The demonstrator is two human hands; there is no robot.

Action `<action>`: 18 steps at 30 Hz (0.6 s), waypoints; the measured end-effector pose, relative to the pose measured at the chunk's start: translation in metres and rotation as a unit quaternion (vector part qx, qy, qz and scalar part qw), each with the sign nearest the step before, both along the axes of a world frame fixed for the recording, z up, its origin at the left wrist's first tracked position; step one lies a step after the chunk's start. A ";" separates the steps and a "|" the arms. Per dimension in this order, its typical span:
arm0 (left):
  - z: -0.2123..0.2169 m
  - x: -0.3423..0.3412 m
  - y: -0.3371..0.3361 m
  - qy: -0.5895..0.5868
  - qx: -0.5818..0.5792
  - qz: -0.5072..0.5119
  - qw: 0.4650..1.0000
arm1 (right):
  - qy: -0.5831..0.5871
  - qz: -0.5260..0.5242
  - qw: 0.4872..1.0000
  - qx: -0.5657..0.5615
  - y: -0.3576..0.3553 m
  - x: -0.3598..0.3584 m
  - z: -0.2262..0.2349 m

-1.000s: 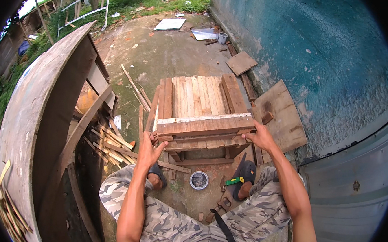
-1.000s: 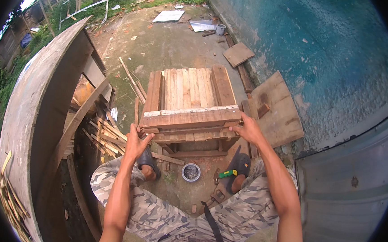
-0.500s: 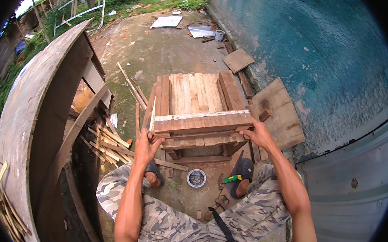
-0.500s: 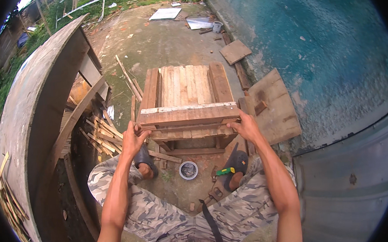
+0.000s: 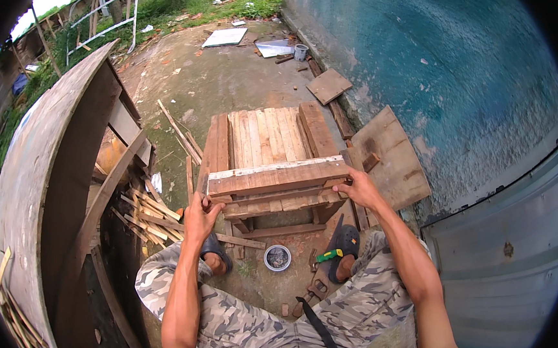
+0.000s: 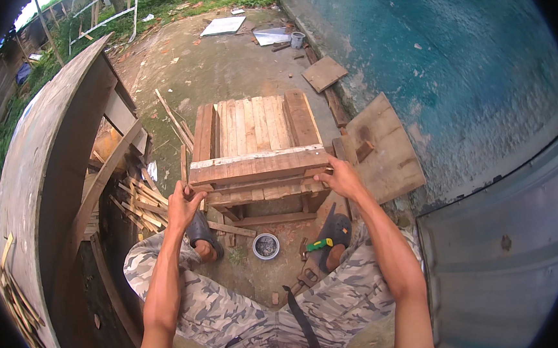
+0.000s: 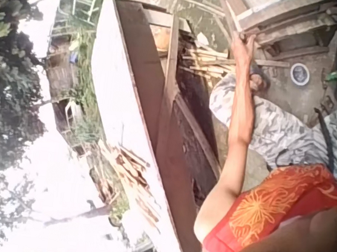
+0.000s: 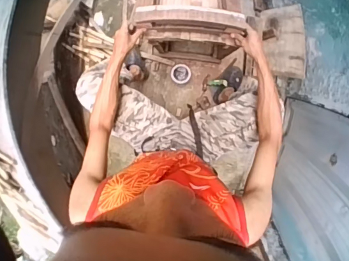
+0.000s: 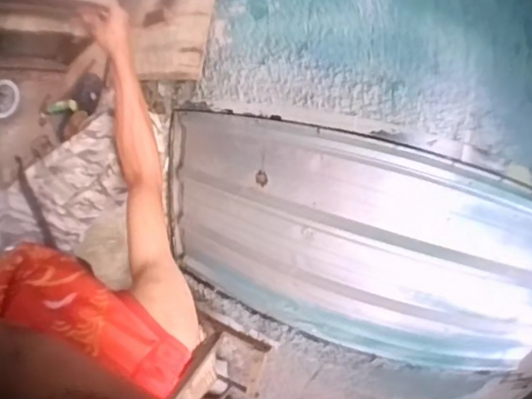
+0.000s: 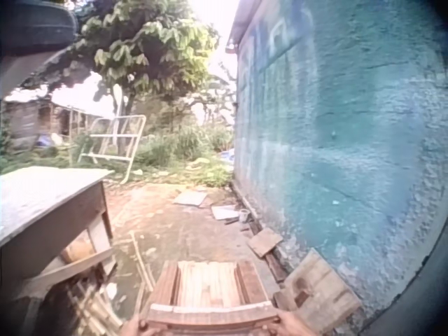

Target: The person assembles a small wooden box-like structure by positioning wooden planks and securing them with nails. They use a hammer to drive nails into the wood and a hand saw to trim a plank to size.

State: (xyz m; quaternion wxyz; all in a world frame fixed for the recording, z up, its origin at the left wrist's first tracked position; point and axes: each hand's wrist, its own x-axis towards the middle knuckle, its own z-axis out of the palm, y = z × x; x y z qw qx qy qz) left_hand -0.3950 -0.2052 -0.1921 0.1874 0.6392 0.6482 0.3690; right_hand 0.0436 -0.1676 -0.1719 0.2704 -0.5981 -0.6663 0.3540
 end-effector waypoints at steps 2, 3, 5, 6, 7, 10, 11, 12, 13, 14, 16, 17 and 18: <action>0.002 0.001 0.000 0.015 0.002 -0.001 1.000 | 0.029 0.008 1.000 -0.004 0.000 0.001 -0.002; 0.002 0.001 0.000 0.025 -0.008 0.006 1.000 | 0.038 0.006 0.999 -0.007 0.000 0.001 -0.004; 0.004 0.002 0.000 0.002 0.013 -0.004 1.000 | 0.065 0.005 0.998 -0.007 0.001 0.001 -0.006; 0.004 0.003 -0.001 -0.014 0.007 -0.006 1.000 | 0.063 0.006 0.998 -0.013 0.001 0.000 -0.006; 0.005 0.003 -0.002 0.003 0.003 0.001 1.000 | 0.062 0.007 0.998 -0.019 0.001 0.000 -0.007; 0.005 0.006 -0.004 0.005 -0.029 0.018 0.999 | 0.115 -0.001 0.992 -0.053 0.001 0.000 -0.010; 0.004 0.008 -0.004 -0.013 -0.033 0.026 0.999 | 0.155 0.002 0.985 -0.079 0.001 0.002 -0.010; 0.003 0.009 -0.005 -0.037 -0.038 0.036 0.998 | 0.174 0.013 0.981 -0.087 0.001 0.003 -0.010; 0.001 0.011 -0.006 -0.067 -0.025 0.041 0.997 | 0.206 0.031 0.972 -0.110 0.000 0.006 -0.010; 0.000 0.013 -0.007 -0.103 -0.013 0.049 0.993 | 0.237 0.031 0.959 -0.149 -0.001 0.008 -0.009; -0.003 0.014 -0.007 -0.140 -0.015 0.064 0.988 | 0.247 0.033 0.960 -0.127 -0.004 0.012 -0.006; -0.004 0.014 -0.009 -0.142 -0.027 0.074 0.987 | 0.267 0.023 0.957 -0.115 -0.007 0.013 -0.006; -0.004 0.014 -0.009 -0.151 -0.031 0.083 0.985 | 0.279 0.019 0.950 -0.136 -0.007 0.015 -0.005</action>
